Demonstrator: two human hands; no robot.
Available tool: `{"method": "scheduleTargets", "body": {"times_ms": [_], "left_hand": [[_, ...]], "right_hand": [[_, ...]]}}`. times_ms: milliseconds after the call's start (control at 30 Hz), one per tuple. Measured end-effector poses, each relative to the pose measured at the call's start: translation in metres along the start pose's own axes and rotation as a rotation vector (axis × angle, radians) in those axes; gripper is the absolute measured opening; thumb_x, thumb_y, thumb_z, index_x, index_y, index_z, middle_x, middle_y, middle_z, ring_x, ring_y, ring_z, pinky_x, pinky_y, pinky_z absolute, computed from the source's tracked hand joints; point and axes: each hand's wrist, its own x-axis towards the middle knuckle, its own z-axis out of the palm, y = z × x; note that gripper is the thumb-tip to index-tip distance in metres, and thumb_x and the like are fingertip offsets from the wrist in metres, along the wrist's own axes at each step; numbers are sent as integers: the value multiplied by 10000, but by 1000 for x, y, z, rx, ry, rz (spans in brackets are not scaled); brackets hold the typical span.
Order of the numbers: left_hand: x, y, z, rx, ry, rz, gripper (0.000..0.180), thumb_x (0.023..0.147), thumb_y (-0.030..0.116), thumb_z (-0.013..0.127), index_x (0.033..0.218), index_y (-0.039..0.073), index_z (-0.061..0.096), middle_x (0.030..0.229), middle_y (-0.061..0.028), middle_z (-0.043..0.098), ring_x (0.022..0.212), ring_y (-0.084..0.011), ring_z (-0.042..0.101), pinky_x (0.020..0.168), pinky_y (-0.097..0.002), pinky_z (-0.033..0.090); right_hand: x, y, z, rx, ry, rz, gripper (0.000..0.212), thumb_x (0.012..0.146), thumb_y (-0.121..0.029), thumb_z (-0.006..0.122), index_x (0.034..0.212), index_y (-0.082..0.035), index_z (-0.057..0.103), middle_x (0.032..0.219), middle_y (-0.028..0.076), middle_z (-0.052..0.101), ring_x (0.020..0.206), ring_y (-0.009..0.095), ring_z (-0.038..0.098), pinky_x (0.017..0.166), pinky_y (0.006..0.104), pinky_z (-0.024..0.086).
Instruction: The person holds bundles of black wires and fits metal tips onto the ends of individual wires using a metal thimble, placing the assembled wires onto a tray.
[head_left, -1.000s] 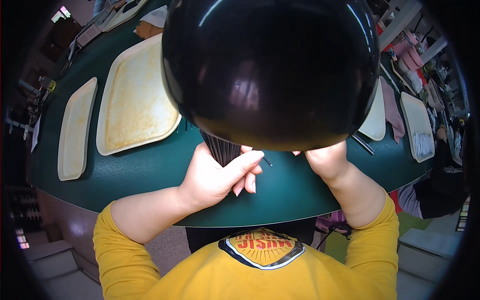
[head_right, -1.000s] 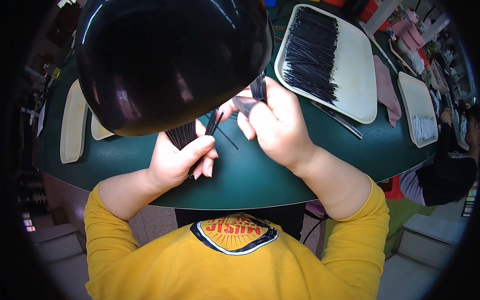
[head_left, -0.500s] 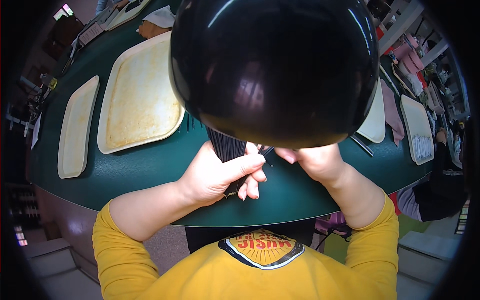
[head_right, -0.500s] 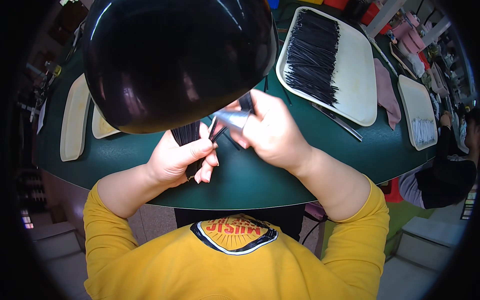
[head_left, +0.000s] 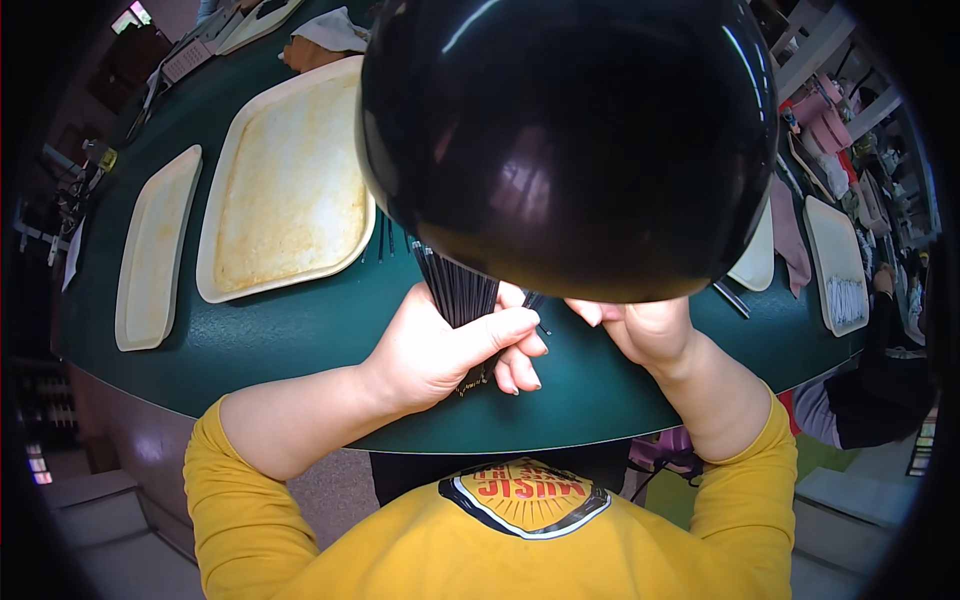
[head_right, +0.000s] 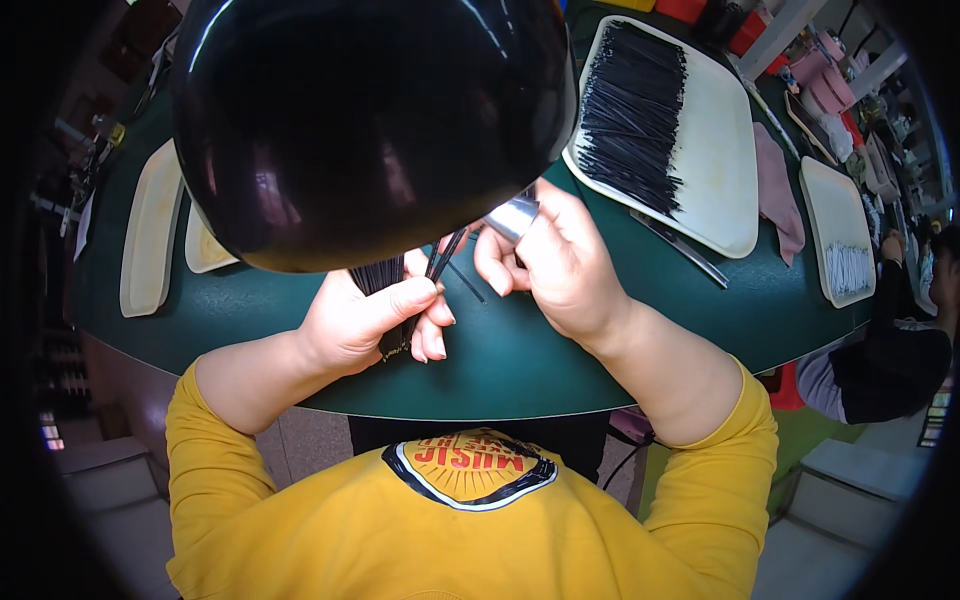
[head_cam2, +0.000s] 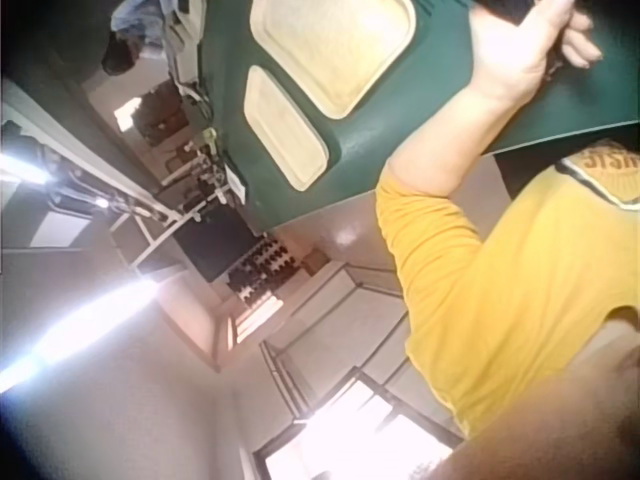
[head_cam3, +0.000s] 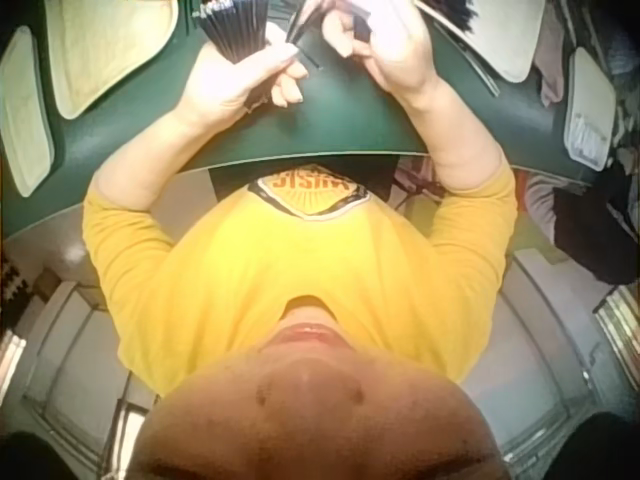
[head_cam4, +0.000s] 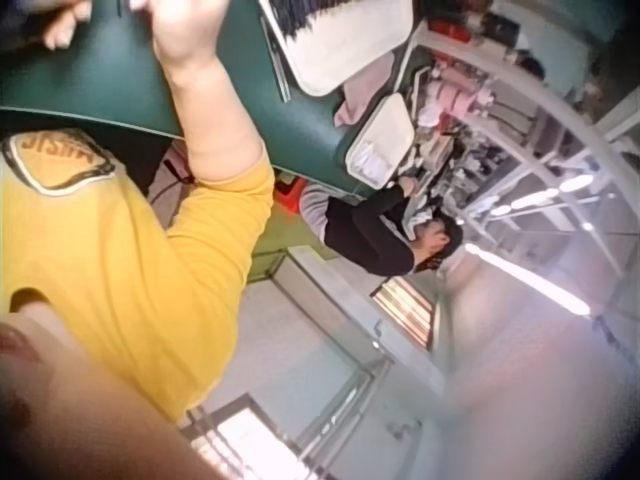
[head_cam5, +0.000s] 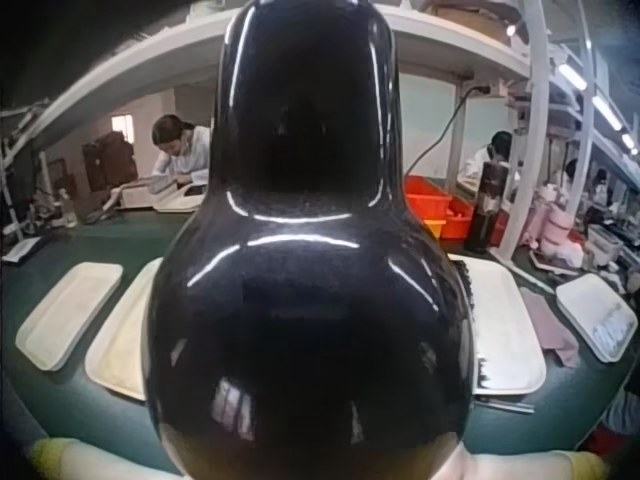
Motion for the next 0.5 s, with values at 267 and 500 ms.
{"method": "scheduleTargets", "body": {"times_ms": [267, 500], "left_hand": [[3, -5, 7, -22, -11, 15, 184, 835, 117, 430, 878, -55, 480, 756, -139, 567, 610, -183, 592, 508, -227, 479], [0, 4, 1, 50, -189, -97, 208, 835, 132, 430, 922, -46, 489, 707, -133, 580, 478, -108, 535, 390, -167, 380]], "right_hand": [[0, 5, 1, 206, 38, 229, 204, 830, -119, 361, 791, 32, 493, 637, 60, 488, 516, 75, 413, 482, 173, 339], [4, -7, 3, -238, -45, 357, 146, 794, -116, 488, 872, 7, 476, 677, 23, 485, 576, 48, 438, 488, 181, 362]]}}
